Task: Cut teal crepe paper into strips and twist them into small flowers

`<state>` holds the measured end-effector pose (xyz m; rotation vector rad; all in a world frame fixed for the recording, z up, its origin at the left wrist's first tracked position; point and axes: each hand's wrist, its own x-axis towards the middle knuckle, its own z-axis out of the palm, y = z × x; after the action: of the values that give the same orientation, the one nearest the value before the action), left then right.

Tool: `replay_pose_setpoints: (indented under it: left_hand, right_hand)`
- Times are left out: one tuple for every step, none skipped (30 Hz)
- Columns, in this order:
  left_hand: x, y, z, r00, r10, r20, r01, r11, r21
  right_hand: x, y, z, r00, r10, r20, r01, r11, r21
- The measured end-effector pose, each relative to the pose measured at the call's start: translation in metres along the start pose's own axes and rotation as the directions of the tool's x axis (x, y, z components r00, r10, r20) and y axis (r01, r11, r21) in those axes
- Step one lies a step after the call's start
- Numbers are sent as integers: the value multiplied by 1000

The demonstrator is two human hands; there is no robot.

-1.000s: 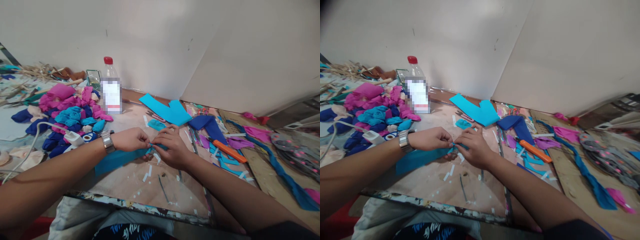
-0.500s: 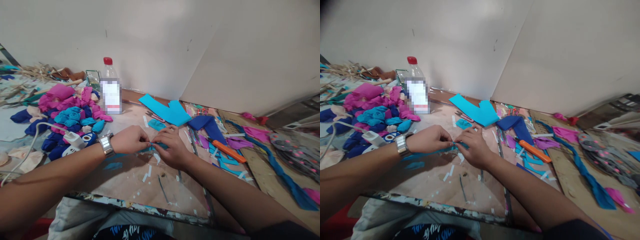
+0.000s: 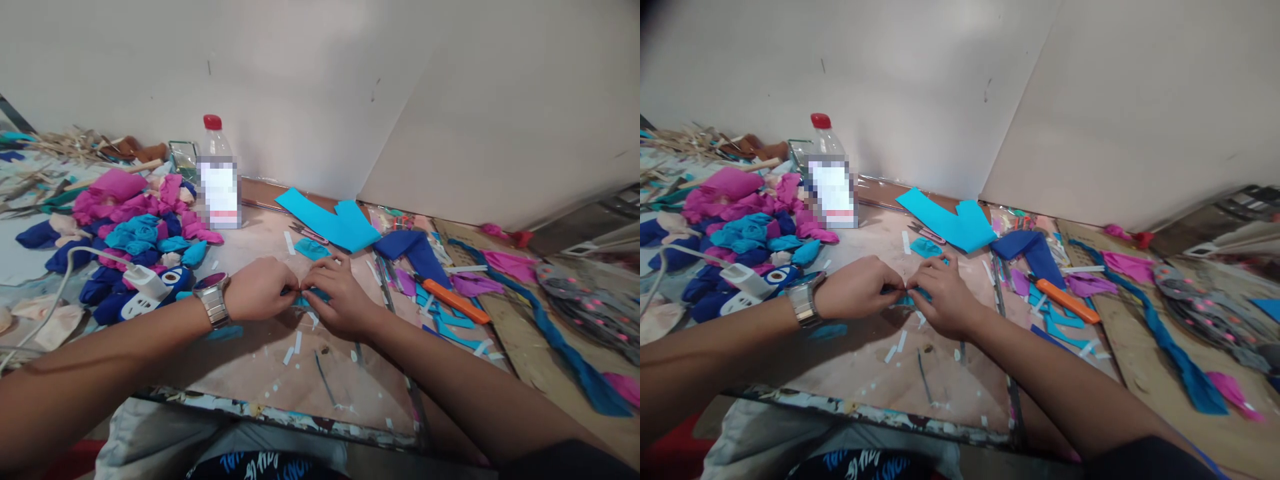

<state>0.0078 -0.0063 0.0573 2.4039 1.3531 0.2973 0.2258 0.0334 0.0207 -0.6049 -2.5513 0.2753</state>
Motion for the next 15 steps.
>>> replay_pose_setpoints:
  left_hand:
    - [0,0,0,1000,10,2,-10,1000,12]
    - [0,-1,1,1000,18,3,-18,1000,25]
    - [1,-1,1,1000,24,5,-25,999,39]
    - [1,-1,1,1000,29,4,-29,998,54]
    - [1,-2,1,999,32,2,-32,997,68]
    - [1,-2,1,999,36,1,-36,996,80]
    - [1,-1,1,999,37,1,-37,995,90]
    - [0,-1,1,999,38,4,-38,995,97]
    - [0,-1,1,999,39,7,-39,994,103]
    - [0,-1,1,999,38,9,-39,993,108]
    - [0,0,1,999,39,11,-40,993,111]
    - [0,0,1,999,40,9,-41,993,113]
    - [0,0,1,999,43,7,-44,993,113]
    - [0,0,2,999,48,5,-48,992,115]
    - [0,0,2,999,54,3,-54,991,119]
  right_hand:
    - [0,0,0,1000,7,5,-7,1000,0]
    - [0,1,0,1000,10,9,-10,1000,1]
    - [0,1,0,1000,12,12,-12,1000,3]
    - [0,1,1,1000,13,12,-13,1000,6]
    - [0,2,1,1000,14,8,-14,1000,9]
    - [0,2,2,1000,15,4,-15,1000,13]
    - [0,3,2,1000,17,0,-17,1000,17]
    - [0,3,3,1000,18,-1,-18,1000,22]
    - [-1,3,3,1000,18,-1,-18,999,26]
    - [-1,4,3,1000,16,0,-16,999,30]
    - [-1,4,4,1000,14,1,-14,999,33]
    - [-1,3,4,1000,13,2,-13,999,35]
    - [-1,3,3,1000,12,4,-12,999,39]
    - [-1,3,3,1000,11,9,-11,999,43]
    - [-1,2,3,1000,13,17,-14,999,47]
